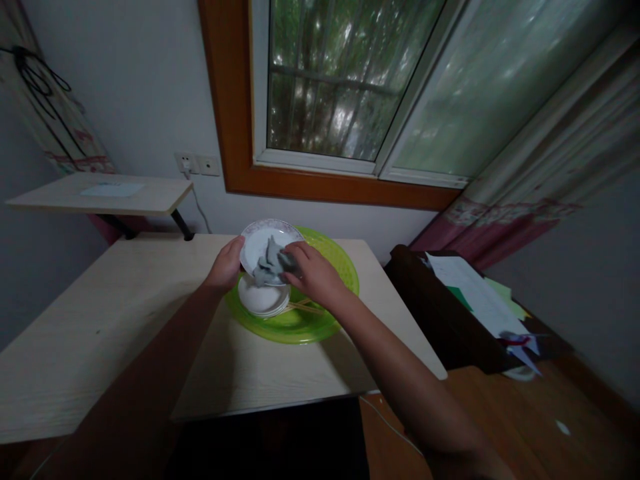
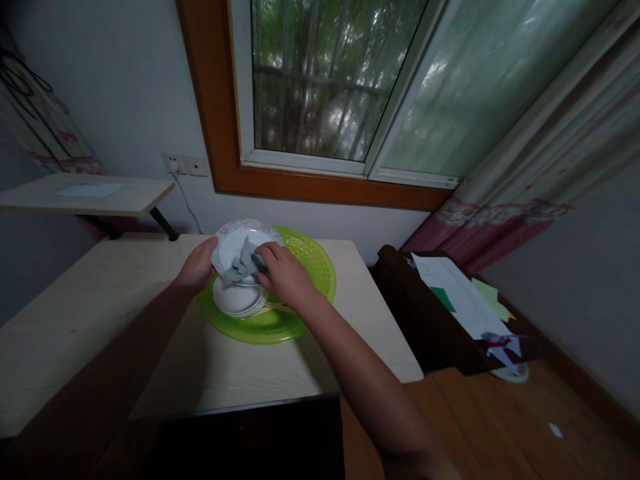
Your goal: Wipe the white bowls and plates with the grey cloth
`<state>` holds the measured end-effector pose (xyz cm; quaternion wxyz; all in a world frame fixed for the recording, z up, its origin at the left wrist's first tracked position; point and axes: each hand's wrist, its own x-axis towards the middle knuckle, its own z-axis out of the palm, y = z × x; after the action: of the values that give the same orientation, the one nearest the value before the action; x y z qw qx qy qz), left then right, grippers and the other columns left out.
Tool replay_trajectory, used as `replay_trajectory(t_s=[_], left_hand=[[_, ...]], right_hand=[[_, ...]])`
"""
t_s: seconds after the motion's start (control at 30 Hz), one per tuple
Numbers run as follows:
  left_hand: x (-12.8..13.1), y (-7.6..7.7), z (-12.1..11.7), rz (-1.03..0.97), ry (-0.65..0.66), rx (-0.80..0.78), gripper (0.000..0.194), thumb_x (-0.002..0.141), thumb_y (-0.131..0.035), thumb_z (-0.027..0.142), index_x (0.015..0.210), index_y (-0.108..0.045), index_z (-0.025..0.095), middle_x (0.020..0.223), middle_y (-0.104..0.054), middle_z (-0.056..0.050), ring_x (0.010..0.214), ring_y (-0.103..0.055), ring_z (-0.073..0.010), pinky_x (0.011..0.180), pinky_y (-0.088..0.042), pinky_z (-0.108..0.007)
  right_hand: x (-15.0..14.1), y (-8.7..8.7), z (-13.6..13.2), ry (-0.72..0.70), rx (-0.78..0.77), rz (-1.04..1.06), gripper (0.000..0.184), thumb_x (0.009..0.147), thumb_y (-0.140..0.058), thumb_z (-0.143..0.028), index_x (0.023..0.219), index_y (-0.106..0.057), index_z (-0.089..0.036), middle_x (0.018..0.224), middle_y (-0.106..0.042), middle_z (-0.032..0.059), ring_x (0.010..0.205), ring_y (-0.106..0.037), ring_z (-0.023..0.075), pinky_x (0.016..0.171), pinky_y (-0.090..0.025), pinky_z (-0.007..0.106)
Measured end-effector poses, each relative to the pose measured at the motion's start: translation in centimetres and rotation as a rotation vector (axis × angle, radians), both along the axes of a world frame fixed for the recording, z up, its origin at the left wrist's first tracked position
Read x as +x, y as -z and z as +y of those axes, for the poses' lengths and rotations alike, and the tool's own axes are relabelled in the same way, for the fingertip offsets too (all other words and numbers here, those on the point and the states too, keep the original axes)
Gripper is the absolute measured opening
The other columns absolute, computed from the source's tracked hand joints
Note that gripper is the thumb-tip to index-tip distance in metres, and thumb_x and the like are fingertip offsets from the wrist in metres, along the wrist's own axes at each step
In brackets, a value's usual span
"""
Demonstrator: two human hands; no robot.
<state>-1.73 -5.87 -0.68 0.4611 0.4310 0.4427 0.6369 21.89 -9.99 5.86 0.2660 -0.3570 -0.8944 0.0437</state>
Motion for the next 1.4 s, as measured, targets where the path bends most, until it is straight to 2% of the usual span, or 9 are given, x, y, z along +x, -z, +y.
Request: replay_trajectory(t_s=[0.13,0.3,0.43,0.53,0.77,0.93,1.07,1.23,1.4], left_hand=[[0.1,-0.3,-0.2,-0.045,0.034,-0.003,0.045,0.086,-0.061,0.055,0.105,-0.066,0.014,0.086,-0.073,-0.006,0.082,-0.067,-0.0205,0.069,-0.052,-0.03],[-0.1,-0.4,-0.3,0.063,0.022,0.029,0.04,0.088,-0.06,0.055,0.091,-0.067,0.016,0.08,-0.07,-0.005,0.082,-0.063,-0.0208,0.074,-0.051,-0.03],[0.1,-0.7,-0.5,0.115,0.036,0.051,0.04,0.088,-0.06,0.054,0.091,-0.068,0.015,0.085,-0.071,-0.007,0.089,-0.063,-0.0227,0.079,-0.051,-0.032],[0.3,-0.7,-0.6,0.108,0.083,0.064,0.043,0.088,-0.059,0.055,0.098,-0.069,0.015,0.093,-0.073,-0.008,0.092,-0.065,-0.023,0.085,-0.051,-0.033],[0.2,-0.2,-0.3,0.079,0.105,0.024,0.05,0.086,-0.06,0.057,0.109,-0.07,0.014,0.097,-0.075,-0.01,0.092,-0.067,-0.0244,0.084,-0.052,-0.034],[0.2,-0.1,-0.5,0.072,0.088,0.059,0.052,0.088,-0.059,0.059,0.112,-0.071,0.014,0.101,-0.075,-0.01,0.095,-0.067,-0.0242,0.087,-0.052,-0.034],[0.3,-0.2,-0.6,0.036,0.077,0.093,0.051,0.087,-0.06,0.058,0.11,-0.071,0.013,0.103,-0.075,-0.011,0.1,-0.067,-0.0247,0.091,-0.052,-0.034],[0.3,-0.5,-0.8,0.042,0.039,0.066,0.057,0.084,-0.062,0.063,0.106,-0.07,0.011,0.099,-0.075,-0.012,0.103,-0.066,-0.0261,0.092,-0.051,-0.036],[0.0,-0.5,-0.7,0.05,-0.007,0.047,0.057,0.082,-0.063,0.065,0.102,-0.07,0.012,0.093,-0.075,-0.01,0.099,-0.066,-0.0262,0.087,-0.052,-0.035]], right_hand=[[-1.1,0.4,-0.2,-0.247,-0.039,-0.014,0.03,0.099,-0.059,-0.023,0.129,-0.061,-0.022,0.13,-0.064,0.0111,0.121,-0.058,0.0215,0.104,-0.048,0.04],[-3.1,1.7,0.9,-0.306,-0.024,-0.013,0.028,0.102,-0.053,-0.021,0.125,-0.068,-0.021,0.132,-0.067,0.0099,0.124,-0.058,0.0203,0.109,-0.045,0.039],[-4.3,2.1,2.5,-0.252,0.02,-0.058,0.031,0.102,-0.051,-0.02,0.126,-0.069,-0.023,0.135,-0.065,0.0079,0.129,-0.055,0.0197,0.111,-0.041,0.036],[-5.0,1.8,3.8,-0.184,0.064,-0.088,0.033,0.102,-0.052,-0.022,0.13,-0.068,-0.025,0.135,-0.064,0.0069,0.128,-0.054,0.02,0.112,-0.039,0.034],[-5.0,0.5,5.4,0.085,0.14,-0.154,0.032,0.102,-0.05,-0.021,0.128,-0.068,-0.02,0.132,-0.066,0.0102,0.12,-0.057,0.0246,0.104,-0.045,0.036],[-2.4,-0.5,4.3,0.234,0.155,-0.283,0.028,0.099,-0.05,-0.014,0.116,-0.072,-0.017,0.112,-0.072,0.0151,0.106,-0.06,0.0276,0.092,-0.048,0.037],[0.0,-0.8,2.4,0.25,0.132,-0.363,0.022,0.096,-0.054,-0.013,0.103,-0.075,-0.016,0.104,-0.073,0.0164,0.105,-0.058,0.029,0.089,-0.047,0.037],[1.5,-0.7,0.2,0.122,0.099,-0.361,0.02,0.094,-0.058,-0.015,0.099,-0.077,-0.016,0.098,-0.074,0.0132,0.099,-0.058,0.0263,0.091,-0.044,0.037],[1.2,-0.1,-1.0,-0.066,-0.002,-0.241,0.024,0.095,-0.06,-0.019,0.114,-0.076,-0.019,0.104,-0.074,0.01,0.097,-0.062,0.0226,0.09,-0.046,0.036]])
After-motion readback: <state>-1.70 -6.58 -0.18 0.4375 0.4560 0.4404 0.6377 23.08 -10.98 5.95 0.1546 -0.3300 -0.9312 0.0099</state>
